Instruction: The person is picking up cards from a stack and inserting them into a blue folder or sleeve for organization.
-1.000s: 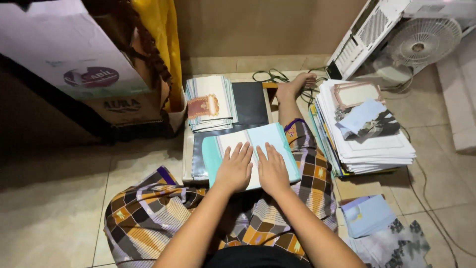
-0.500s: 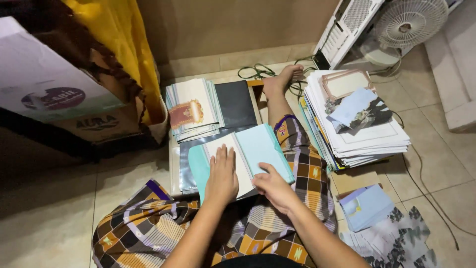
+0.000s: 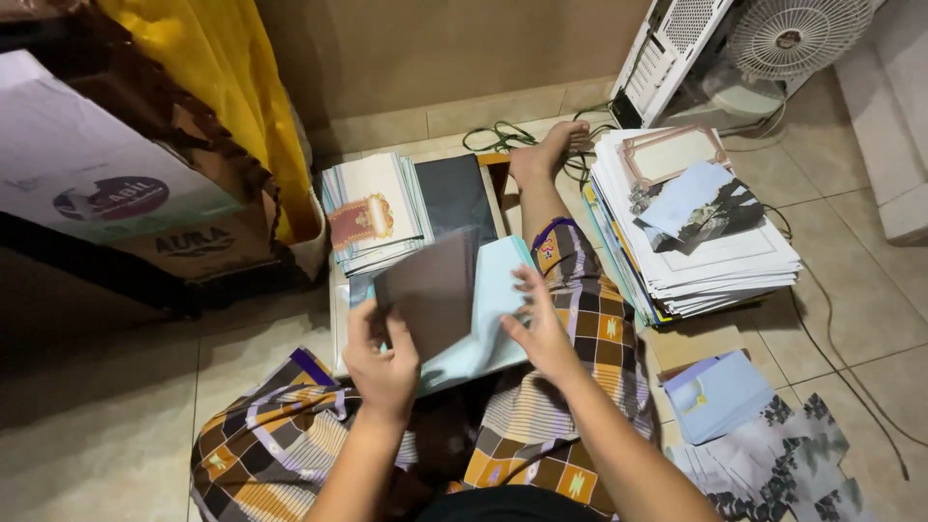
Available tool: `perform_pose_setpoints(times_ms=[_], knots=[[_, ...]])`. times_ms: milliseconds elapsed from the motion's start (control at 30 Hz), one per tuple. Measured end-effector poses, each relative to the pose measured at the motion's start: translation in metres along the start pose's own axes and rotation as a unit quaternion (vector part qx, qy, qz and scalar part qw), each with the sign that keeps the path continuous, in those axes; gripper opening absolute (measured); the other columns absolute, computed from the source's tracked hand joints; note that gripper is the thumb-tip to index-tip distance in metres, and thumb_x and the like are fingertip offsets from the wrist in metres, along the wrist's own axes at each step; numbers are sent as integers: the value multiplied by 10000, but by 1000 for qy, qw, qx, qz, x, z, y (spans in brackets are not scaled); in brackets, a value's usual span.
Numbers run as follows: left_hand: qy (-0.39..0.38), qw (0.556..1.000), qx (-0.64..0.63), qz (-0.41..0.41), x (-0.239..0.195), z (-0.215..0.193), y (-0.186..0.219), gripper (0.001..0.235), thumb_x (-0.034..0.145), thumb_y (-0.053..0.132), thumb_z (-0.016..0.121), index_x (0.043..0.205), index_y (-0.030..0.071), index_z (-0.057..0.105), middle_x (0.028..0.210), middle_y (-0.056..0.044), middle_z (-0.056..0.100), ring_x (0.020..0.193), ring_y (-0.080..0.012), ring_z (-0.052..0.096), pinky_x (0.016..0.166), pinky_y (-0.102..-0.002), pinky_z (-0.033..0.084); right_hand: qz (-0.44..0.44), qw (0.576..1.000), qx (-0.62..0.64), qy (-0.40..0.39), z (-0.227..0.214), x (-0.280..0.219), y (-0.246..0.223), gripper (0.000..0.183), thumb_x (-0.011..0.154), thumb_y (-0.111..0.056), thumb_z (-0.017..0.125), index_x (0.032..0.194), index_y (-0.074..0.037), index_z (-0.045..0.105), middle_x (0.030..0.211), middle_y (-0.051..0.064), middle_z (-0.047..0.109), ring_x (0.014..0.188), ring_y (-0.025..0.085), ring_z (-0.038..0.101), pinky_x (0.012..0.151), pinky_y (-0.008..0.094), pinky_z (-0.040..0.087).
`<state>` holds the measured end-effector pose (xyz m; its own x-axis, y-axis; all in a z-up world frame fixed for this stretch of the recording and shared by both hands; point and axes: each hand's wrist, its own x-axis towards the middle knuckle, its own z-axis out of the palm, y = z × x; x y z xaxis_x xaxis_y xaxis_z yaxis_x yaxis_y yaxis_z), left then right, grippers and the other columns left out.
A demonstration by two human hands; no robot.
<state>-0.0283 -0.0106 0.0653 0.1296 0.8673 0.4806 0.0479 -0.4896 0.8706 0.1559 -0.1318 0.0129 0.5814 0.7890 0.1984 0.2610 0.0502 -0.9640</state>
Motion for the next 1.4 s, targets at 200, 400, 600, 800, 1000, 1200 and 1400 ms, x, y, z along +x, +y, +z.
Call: perform_pose_setpoints(times_ms=[200, 400, 600, 800, 1000, 1200, 1400], knots=[[-131, 972, 42, -191, -4, 25, -31, 534, 976, 88, 572, 1462, 124, 356, 1221, -350, 650, 1138, -517, 646, 932, -599, 543, 146, 989, -23, 22, 9, -8, 26, 288, 940, -112, 680, 1227, -127, 695, 926, 5, 740, 815, 73, 645, 728, 244, 561], [-260, 935, 177, 166, 5, 53, -67, 380, 923, 128, 654, 1282, 4, 640, 1280, -255, 622, 1276, -442, 563, 1117, -523, 416, 151, 984, -94, -3, 10, 2, 53, 517, 905, -129, 714, 1396, -38, 580, 1289, 215, 676, 1172, 290, 666, 988, 427, 547], [-317, 921, 224, 45, -4, 49, -68, 379, 1072, 171, 350, 1361, 50, 563, 1210, -141, 643, 1250, -281, 587, 1109, -388, 416, 42, 979, -136, -146, 3, -17, 23, 382, 1029, -133, 443, 1328, -75, 673, 1463, 161, 583, 1366, 395, 496, 1107, 520, 399], [-394, 838, 348, 149, -2, 52, -64, 447, 1036, 277, 379, 1421, 177, 584, 1521, -116, 510, 1454, -349, 353, 1149, -466, 273, -26, 862, -479, -161, 41, -18, 18, 525, 993, -107, 413, 1502, -216, 481, 1605, -35, 421, 1389, 353, 350, 1046, 520, 303], [-453, 804, 369, 108, 2, 53, -63, 538, 1031, 237, 324, 1541, 108, 437, 1622, -127, 398, 1519, -355, 280, 1213, -537, 166, 11, 856, -465, -228, 31, -36, -4, 669, 962, 0, 421, 1604, -118, 276, 1672, 104, 263, 1530, 389, 161, 1189, 598, 123], [-464, 802, 362, 106, 2, 52, -63, 537, 1046, 230, 307, 1543, 48, 403, 1638, -145, 363, 1525, -332, 273, 1227, -540, 139, 4, 854, -466, -230, 35, 31, 29, 567, 1055, -89, 329, 1615, -151, 263, 1684, 73, 243, 1561, 326, 141, 1238, 565, 72], [-439, 809, 375, 107, -3, 60, -82, 565, 1028, 228, 311, 1568, 73, 373, 1629, -101, 387, 1516, -310, 302, 1211, -559, 181, -57, 835, -507, -207, 41, 66, 43, 618, 980, -30, 417, 1587, -115, 329, 1666, 82, 302, 1545, 311, 230, 1232, 543, 174]])
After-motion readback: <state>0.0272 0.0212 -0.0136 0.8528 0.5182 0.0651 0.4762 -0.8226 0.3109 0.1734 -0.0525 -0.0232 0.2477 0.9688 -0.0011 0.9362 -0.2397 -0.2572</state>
